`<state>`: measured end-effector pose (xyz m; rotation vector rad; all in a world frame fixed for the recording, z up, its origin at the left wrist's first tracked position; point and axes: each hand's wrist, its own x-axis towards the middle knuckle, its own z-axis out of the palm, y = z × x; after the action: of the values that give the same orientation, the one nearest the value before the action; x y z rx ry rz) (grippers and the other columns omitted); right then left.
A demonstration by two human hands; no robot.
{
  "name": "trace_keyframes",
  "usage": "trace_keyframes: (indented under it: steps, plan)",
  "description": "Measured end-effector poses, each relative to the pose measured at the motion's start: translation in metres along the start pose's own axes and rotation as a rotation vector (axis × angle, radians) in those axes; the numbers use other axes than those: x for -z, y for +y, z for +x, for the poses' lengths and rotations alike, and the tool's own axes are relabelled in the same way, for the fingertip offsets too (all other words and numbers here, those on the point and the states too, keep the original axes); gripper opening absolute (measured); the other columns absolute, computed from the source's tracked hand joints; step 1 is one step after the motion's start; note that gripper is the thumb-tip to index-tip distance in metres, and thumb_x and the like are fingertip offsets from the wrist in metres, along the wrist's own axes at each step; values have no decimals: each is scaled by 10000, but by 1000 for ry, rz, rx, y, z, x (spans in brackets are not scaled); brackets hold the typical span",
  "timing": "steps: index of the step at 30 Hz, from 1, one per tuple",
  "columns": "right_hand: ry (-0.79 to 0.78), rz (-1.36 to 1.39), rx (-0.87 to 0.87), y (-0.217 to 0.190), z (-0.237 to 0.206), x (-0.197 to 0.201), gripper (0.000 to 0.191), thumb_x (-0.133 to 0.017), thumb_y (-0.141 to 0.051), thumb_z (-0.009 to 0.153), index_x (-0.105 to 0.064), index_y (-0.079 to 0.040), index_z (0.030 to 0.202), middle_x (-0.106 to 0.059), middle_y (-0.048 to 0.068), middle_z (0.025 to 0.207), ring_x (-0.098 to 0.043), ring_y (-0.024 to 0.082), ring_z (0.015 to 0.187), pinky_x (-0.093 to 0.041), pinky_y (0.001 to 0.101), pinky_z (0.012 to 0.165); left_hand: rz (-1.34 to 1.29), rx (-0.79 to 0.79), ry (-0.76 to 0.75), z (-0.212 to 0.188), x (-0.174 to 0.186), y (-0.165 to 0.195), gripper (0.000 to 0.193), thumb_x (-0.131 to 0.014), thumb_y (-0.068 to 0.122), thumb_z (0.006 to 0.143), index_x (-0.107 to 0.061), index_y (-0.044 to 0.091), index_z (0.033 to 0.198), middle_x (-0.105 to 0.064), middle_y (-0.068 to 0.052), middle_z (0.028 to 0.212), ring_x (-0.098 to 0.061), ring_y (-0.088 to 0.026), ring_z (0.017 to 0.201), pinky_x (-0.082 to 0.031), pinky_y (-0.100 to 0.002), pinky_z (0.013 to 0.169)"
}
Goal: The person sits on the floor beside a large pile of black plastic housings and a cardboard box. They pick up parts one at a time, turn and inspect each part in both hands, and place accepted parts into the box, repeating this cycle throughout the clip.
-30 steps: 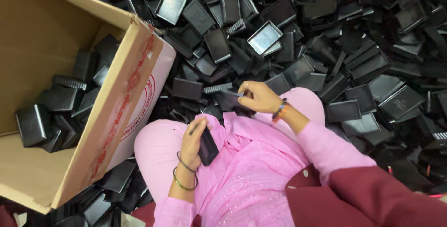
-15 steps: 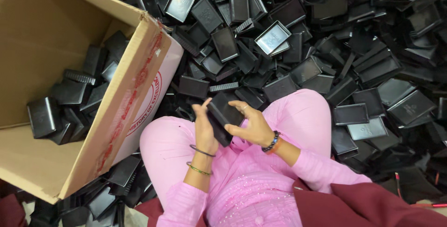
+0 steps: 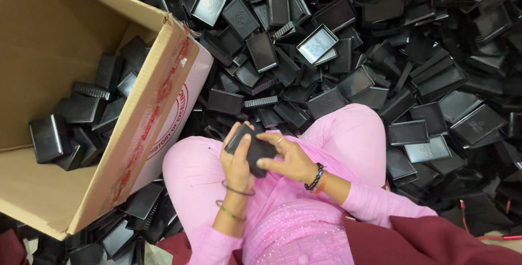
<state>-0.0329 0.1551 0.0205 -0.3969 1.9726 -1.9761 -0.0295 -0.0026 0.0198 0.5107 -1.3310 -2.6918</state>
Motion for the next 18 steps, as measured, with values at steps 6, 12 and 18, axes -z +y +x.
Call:
trace_keyframes:
  steps: [6, 12, 18]
  plan:
    - [-83, 218, -151, 33, 21, -1, 294, -771, -113, 922, -648, -38, 1179, -706, 32, 1062, -673, 112, 988, -561, 304, 866, 41, 12, -160, -4, -3, 52, 421, -655, 2, 904, -601, -77, 1314, -664, -128, 1200, -641, -189, 1074, -528, -305, 944]
    - [169, -1171, 283, 75, 129, 51, 433, -834, -305, 791, -731, -59, 1133, -658, 129, 1051, -625, 332, 959, -496, 446, 785, -556, -257, -94, 39, 13, 185, 689, -656, 612, 842, -574, 83, 1276, -641, -67, 1286, -603, -243, 1217, -515, -469, 1061]
    - [186, -1210, 258, 66, 132, 66, 228, -827, -230, 643, -737, -94, 802, -665, 109, 916, -634, 348, 883, -456, 501, 723, -166, 60, 78, 49, 28, 77, 430, -628, 352, 994, -572, 41, 1286, -633, -64, 1246, -582, -183, 1122, -479, -368, 1024]
